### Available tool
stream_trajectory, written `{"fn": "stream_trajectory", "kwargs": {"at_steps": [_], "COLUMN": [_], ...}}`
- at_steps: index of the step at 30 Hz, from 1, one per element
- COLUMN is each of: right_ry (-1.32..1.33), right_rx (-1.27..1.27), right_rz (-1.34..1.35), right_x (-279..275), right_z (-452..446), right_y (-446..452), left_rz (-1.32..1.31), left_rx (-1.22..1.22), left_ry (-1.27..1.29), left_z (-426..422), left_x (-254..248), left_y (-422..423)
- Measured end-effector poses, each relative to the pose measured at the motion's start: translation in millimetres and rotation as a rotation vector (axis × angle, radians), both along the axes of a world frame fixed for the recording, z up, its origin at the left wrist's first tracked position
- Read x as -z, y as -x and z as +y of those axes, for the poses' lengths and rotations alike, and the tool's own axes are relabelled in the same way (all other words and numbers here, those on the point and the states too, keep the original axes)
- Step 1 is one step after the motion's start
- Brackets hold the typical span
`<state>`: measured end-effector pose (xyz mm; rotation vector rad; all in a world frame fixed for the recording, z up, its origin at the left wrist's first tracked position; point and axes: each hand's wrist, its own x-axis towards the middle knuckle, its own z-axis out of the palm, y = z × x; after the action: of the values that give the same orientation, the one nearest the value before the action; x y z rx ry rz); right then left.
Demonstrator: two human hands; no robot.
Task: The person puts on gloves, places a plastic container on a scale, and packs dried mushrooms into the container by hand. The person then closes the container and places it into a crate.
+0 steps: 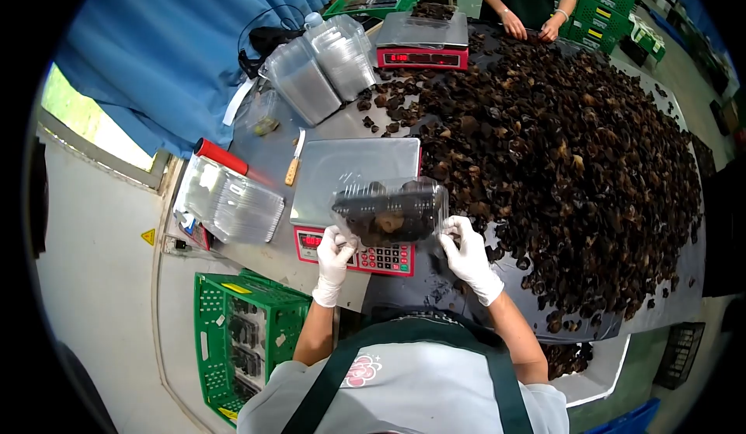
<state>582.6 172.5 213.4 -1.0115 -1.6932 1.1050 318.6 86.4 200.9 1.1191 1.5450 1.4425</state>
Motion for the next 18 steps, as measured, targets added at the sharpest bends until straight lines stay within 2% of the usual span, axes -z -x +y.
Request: {"fn": "stream_trajectory", "kwargs": {"at_steps": [4, 5, 6, 8, 9, 10, 12, 18], "right_ry": [-0.07, -0.037, -0.053, -0.283, -0.351, -0.452, -0.525, -0.683], "right_rx": [0.009, 0.041, 0.064, 0.069, 0.082, 0.08, 0.103, 0.138], "right_rz": [-0.067, -0.135, -0.177, -0.082, -0.023, -0.05, -0.076, -0.113], "right_x": [-7.2, -9.1, -3.4, -5.4, -6.5, -11.5, -18.7, -27.5], "right_z": [-1.3, -1.0, 1.1, 7.7, 11.0, 13.3, 13.6, 10.7], "right_y": [-6.9, -8.1, -10.5, -11.0, -8.5, -9.5, -14.2, -22.5], "left_rz": [0.237, 0.159, 0.158, 0.424, 0.181, 0.179, 0.611, 0.689], "left_rx": [0.004, -0.004, 0.0, 0.028, 0.005, 0.011, 0.025, -0.005], "left_ry": [0.064, -0.053, -0.048, -0.155, 0.149, 0.158, -0.288, -0.426], "left_z": [3.6, 6.8, 9.1, 11.7, 8.3, 9.3, 13.5, 14.9], "left_x": [-15.2, -21.2, -25.1, -28.2, -22.6, -28.1, -44.0, -48.7], "left_y": [-5.6, -12.4, -15.2, -18.9, -13.5, -17.3, -28.1, -31.7]}}
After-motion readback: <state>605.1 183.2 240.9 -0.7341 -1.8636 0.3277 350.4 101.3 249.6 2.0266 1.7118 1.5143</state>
